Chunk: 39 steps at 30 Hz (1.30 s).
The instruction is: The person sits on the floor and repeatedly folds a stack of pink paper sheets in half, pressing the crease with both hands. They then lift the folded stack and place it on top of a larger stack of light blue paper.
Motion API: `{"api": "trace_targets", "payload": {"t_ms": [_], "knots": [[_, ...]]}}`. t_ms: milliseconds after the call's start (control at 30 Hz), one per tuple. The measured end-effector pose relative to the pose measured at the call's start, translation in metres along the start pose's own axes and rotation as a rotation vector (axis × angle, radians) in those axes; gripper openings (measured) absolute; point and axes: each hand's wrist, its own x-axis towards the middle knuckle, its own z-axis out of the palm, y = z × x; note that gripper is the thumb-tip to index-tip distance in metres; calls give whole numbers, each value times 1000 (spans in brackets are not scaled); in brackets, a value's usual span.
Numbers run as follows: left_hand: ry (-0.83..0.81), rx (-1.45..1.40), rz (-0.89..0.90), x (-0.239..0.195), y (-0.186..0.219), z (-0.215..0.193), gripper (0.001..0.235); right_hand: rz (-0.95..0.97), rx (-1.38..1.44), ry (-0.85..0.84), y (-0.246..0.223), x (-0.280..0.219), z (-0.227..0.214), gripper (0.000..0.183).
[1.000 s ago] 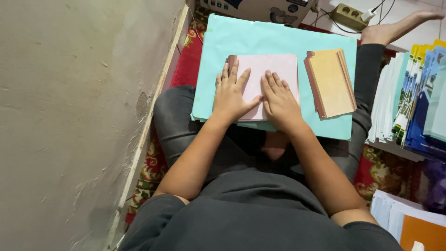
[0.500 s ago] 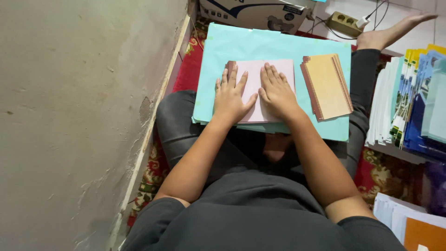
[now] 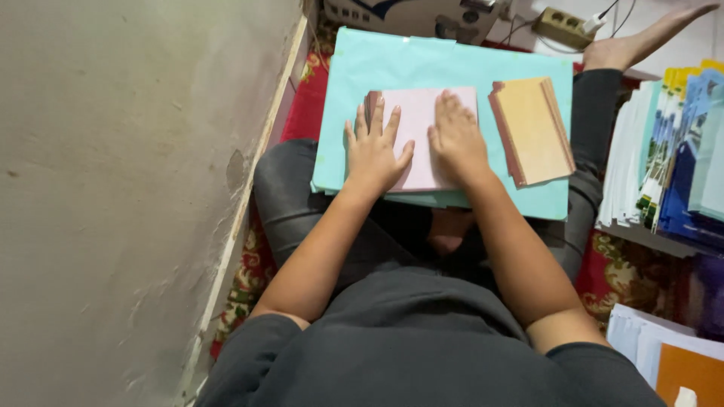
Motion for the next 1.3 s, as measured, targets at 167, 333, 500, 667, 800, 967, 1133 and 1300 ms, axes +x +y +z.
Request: {"api": "trace_targets", "payload": {"t_ms": [167, 333, 500, 667, 800, 967, 1133, 1300], "knots": [[18, 145, -52, 18, 26, 10, 63, 56, -28, 75, -6, -9, -9, 62], [-1, 86, 92, 44, 32, 24, 57, 15, -80, 138, -8, -14, -11, 62], [45, 39, 57, 49, 28, 21, 50, -113, -12, 32, -11, -35, -15, 64], [52, 61, 80, 50, 27, 25, 52, -115, 13, -104, -18, -60, -22, 67], [54, 57, 82, 46, 32, 11, 50, -39, 10, -109, 0, -21, -4, 65], [38, 43, 64, 47, 30, 15, 51, -39, -36, -43, 6, -1, -10, 64], [37, 41, 55, 47, 30, 19, 51, -43, -42, -47, -19, -60, -25, 64], [21, 40, 73, 47, 31, 15, 51, -86, 1, -172, -24, -87, -32, 67]]}}
